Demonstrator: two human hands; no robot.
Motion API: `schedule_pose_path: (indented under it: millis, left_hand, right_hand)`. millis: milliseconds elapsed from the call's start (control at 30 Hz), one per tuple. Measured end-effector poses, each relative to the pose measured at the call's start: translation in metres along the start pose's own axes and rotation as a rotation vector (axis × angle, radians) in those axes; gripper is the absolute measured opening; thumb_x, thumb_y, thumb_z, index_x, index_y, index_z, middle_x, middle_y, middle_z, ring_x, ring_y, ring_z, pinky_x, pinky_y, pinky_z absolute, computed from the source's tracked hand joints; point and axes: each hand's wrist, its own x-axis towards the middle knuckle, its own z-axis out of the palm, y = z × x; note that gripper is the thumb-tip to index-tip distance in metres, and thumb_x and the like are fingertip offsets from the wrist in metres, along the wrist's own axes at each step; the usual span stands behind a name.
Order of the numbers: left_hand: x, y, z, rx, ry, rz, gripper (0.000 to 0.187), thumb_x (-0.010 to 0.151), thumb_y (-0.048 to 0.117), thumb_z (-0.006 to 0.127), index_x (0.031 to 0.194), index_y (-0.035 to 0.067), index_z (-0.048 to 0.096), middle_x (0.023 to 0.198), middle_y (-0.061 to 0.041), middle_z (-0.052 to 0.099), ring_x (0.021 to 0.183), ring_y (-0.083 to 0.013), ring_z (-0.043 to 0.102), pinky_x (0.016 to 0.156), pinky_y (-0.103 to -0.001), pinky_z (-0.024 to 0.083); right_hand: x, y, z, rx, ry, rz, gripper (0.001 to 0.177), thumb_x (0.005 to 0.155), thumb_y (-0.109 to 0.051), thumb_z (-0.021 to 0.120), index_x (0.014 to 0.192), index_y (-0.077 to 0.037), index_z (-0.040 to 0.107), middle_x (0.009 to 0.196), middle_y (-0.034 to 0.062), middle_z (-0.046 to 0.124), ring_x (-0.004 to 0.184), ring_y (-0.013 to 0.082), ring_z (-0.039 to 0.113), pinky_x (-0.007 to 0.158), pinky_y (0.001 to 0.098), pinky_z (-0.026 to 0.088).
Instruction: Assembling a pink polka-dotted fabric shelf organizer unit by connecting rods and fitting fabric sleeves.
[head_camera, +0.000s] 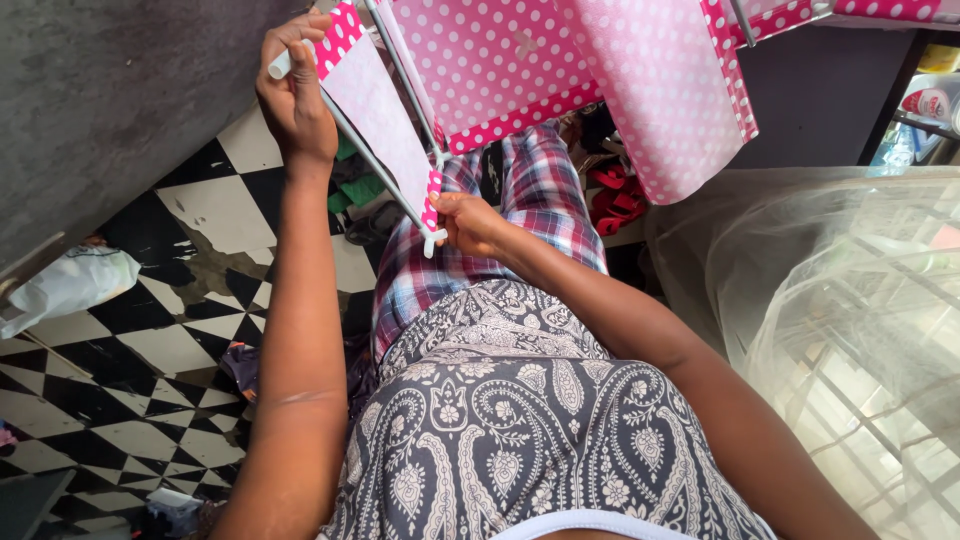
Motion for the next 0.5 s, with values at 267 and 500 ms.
schedule_pose_path:
  millis: [267, 500]
  left_hand:
    - [0.004, -0.009, 0.003, 0.033, 0.017, 0.022, 0.047, 0.117, 0.039, 0.04, 0.11, -0.002, 0.061, 0.122, -0.016, 0.07, 0.12, -0.0253, 0.067, 0.114, -0.038, 0.049]
    - [0.003, -0.01, 0.016, 0.054, 0.028, 0.056, 0.046, 0.118, 0.038, 0.04, 0.109, -0.002, 0.061, 0.119, -0.016, 0.07, 0.118, -0.0254, 0.068, 0.111, -0.038, 0.051]
  right_hand:
    - [0.006, -0.006, 0.005, 0.043, 0.123, 0.072, 0.018, 0.104, -0.014, 0.044, 0.102, -0.005, 0.059, 0.085, 0.0077, 0.069, 0.071, 0.0195, 0.069, 0.061, 0.0375, 0.059]
    - [0.036, 0.012, -0.034, 0.114, 0.107, -0.047, 0.019, 0.111, -0.011, 0.052, 0.103, 0.002, 0.064, 0.092, 0.0113, 0.069, 0.079, 0.0204, 0.067, 0.075, 0.0336, 0.056]
